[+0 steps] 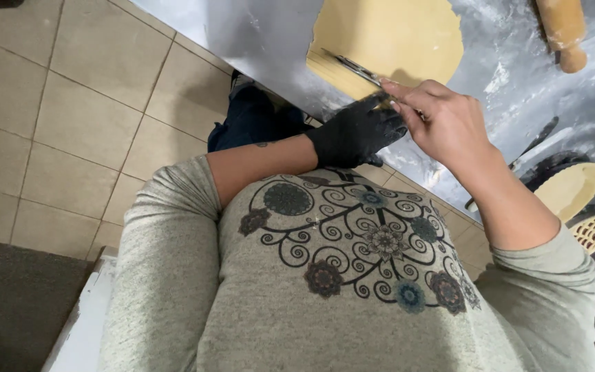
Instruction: Rolling out dough and cutting it into strips for a pie lattice.
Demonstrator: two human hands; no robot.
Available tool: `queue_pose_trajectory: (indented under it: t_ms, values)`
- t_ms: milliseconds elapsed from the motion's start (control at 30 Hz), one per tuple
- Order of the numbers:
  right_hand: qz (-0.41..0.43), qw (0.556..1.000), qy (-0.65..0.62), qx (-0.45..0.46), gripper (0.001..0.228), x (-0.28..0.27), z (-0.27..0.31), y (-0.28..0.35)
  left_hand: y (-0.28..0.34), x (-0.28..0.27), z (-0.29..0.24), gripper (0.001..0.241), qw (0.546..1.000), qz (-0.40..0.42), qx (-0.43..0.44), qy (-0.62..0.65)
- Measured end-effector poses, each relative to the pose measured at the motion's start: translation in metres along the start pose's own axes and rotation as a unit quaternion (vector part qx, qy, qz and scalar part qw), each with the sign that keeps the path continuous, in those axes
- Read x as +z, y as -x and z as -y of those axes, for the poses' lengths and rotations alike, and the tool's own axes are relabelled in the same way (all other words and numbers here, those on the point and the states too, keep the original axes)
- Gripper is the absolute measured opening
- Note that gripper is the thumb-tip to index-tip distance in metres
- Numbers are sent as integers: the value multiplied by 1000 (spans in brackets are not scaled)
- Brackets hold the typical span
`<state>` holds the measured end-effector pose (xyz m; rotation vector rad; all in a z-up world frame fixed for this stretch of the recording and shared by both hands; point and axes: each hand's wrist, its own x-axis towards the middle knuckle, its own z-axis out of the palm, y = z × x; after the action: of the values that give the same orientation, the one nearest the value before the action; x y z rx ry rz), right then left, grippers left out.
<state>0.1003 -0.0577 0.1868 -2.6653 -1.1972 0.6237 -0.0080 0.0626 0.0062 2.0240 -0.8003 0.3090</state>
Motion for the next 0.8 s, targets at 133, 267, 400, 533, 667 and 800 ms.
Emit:
queue_pose_trajectory:
  t_ms: [133,267,400,533,667,800]
  values:
    - [-4,1000,-1,-29,34,2,22,-32,-3,-5,1,59,997,0,0,76]
    - [-39,997,-15,-65,39,-2,37,-49,-5,15,-2,46,986,63,-54,148]
    - [-79,994,-57,-48,11,-4,-11,-1,-12,3,-7,61,988,-16,12,156]
    - [-56,997,-30,31,23,-29,-38,66,-19,22,-18,62,997,73,18,31]
    - [-18,993,-32,113,33,-22,-68,128,-30,31,-24,80,990,134,16,52]
    - [-15,990,-18,138,33,-15,-83,157,-31,48,-29,78,991,121,18,48]
